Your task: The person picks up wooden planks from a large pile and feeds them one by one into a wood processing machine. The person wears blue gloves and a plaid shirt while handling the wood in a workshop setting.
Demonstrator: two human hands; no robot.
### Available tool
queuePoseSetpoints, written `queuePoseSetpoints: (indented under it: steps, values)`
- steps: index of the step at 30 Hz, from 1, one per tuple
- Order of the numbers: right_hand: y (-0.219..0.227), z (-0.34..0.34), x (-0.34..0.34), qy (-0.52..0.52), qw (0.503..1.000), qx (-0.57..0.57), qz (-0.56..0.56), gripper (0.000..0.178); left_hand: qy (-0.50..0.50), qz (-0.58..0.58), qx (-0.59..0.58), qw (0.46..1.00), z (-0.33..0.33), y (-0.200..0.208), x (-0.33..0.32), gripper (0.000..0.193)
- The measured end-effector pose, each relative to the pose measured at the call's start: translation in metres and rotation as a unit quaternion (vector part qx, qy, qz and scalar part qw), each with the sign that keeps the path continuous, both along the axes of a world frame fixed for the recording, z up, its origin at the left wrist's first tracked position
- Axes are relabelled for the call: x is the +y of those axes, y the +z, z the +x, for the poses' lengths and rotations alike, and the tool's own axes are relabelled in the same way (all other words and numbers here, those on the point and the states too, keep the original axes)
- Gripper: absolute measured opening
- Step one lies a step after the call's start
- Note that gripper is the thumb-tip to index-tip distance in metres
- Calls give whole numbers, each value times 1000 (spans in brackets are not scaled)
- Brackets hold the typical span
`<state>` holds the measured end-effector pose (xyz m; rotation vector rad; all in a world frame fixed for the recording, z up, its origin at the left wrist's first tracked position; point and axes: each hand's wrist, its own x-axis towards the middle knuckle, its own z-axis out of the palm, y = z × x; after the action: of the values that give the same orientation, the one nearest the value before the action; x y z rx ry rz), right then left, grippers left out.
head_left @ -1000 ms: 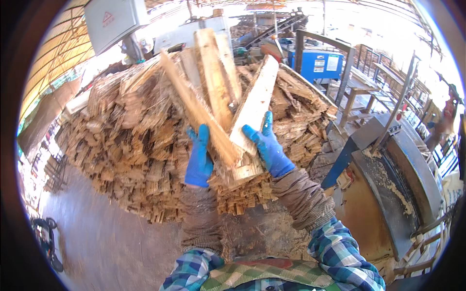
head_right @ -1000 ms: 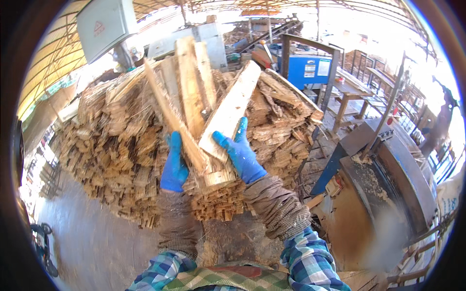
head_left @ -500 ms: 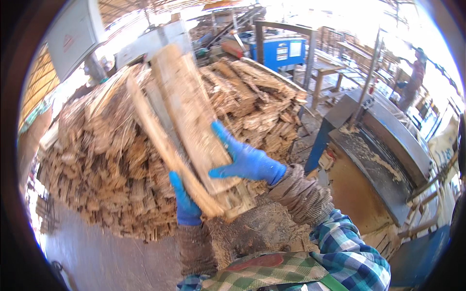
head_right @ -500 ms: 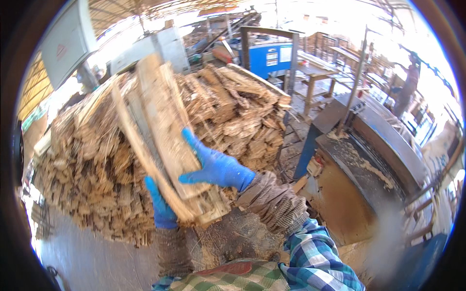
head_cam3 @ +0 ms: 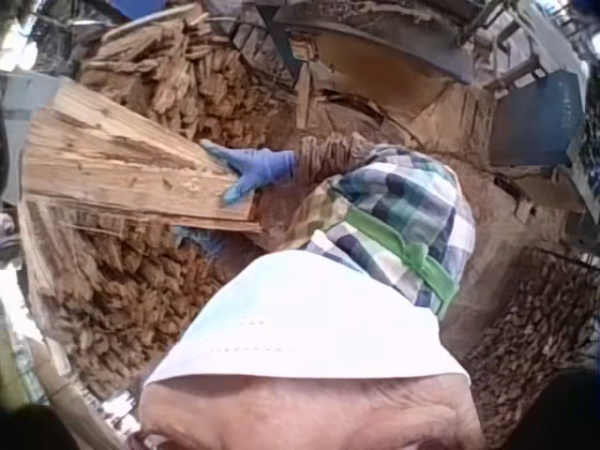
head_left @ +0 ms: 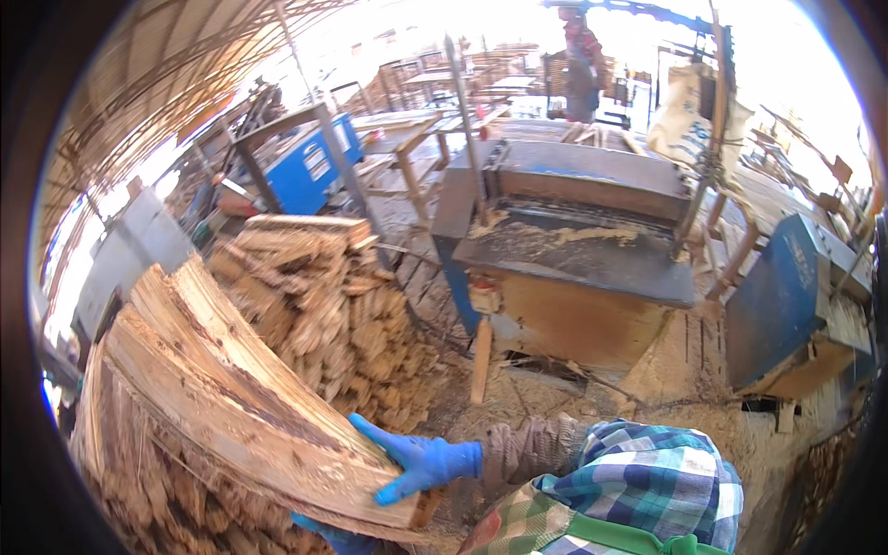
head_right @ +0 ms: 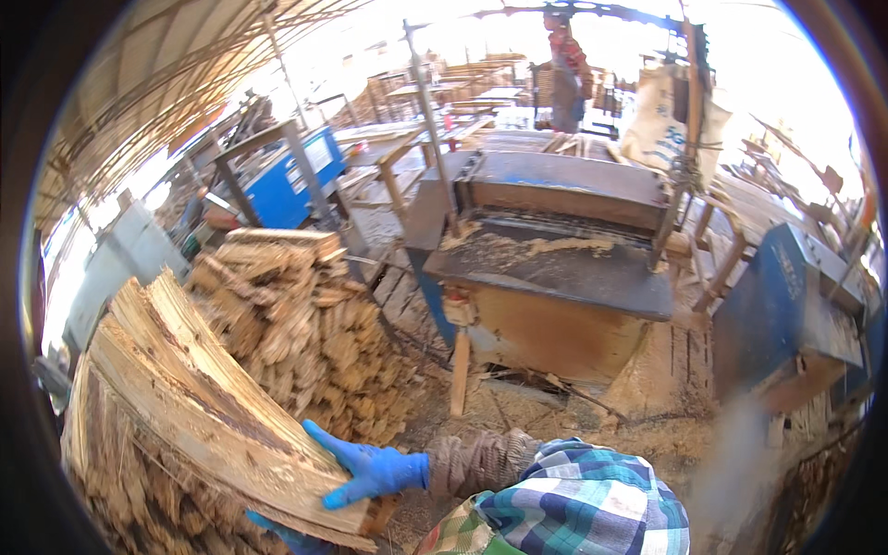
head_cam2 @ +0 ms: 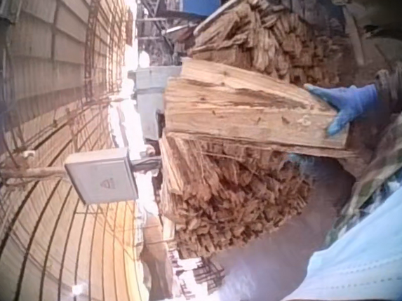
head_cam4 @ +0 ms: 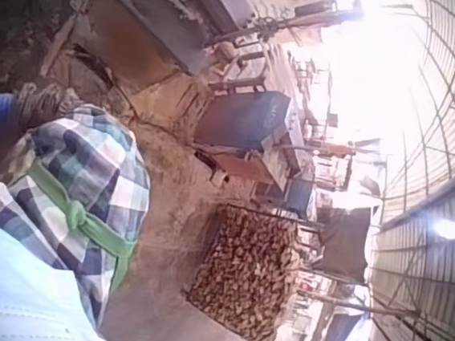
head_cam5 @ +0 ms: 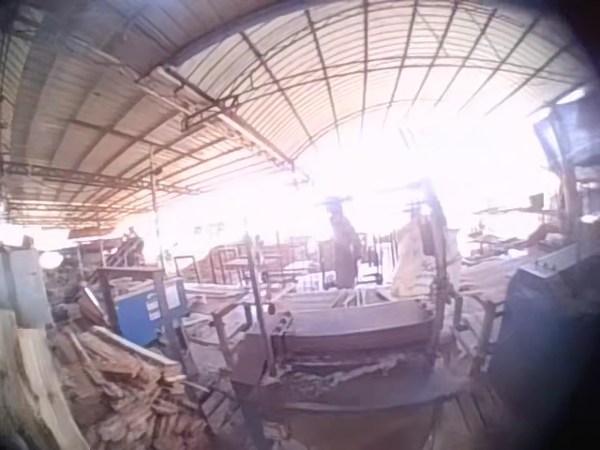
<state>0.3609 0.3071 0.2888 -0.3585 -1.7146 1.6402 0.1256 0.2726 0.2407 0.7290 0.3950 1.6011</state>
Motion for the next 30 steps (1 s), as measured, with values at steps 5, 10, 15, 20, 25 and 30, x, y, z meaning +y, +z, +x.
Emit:
queuePoseSetpoints:
  steps: [5, 10, 15, 20, 25, 30]
  values:
    - [-18, 94, 0, -166, 982, 59, 60, 136, -146, -26, 18, 989, 75, -28, 36, 86]
    - [-11, 188, 7, -279, 954, 106, -36, 142, -196, -32, 136, 971, 190, 30, 76, 85]
    - [-84, 236, 36, -405, 848, 291, -181, 122, -299, -13, 244, 923, 326, 99, 141, 66]
    - [-154, 262, 50, -421, 730, 356, -403, 82, -418, -119, 294, 852, 390, 1, 238, 60]
    - [-168, 245, 54, -428, 681, 428, -412, 76, -465, -119, 223, 848, 382, -38, 264, 83]
    - [-177, 208, 58, -464, 639, 449, -420, 71, -550, -234, 38, 801, 410, -113, 303, 88]
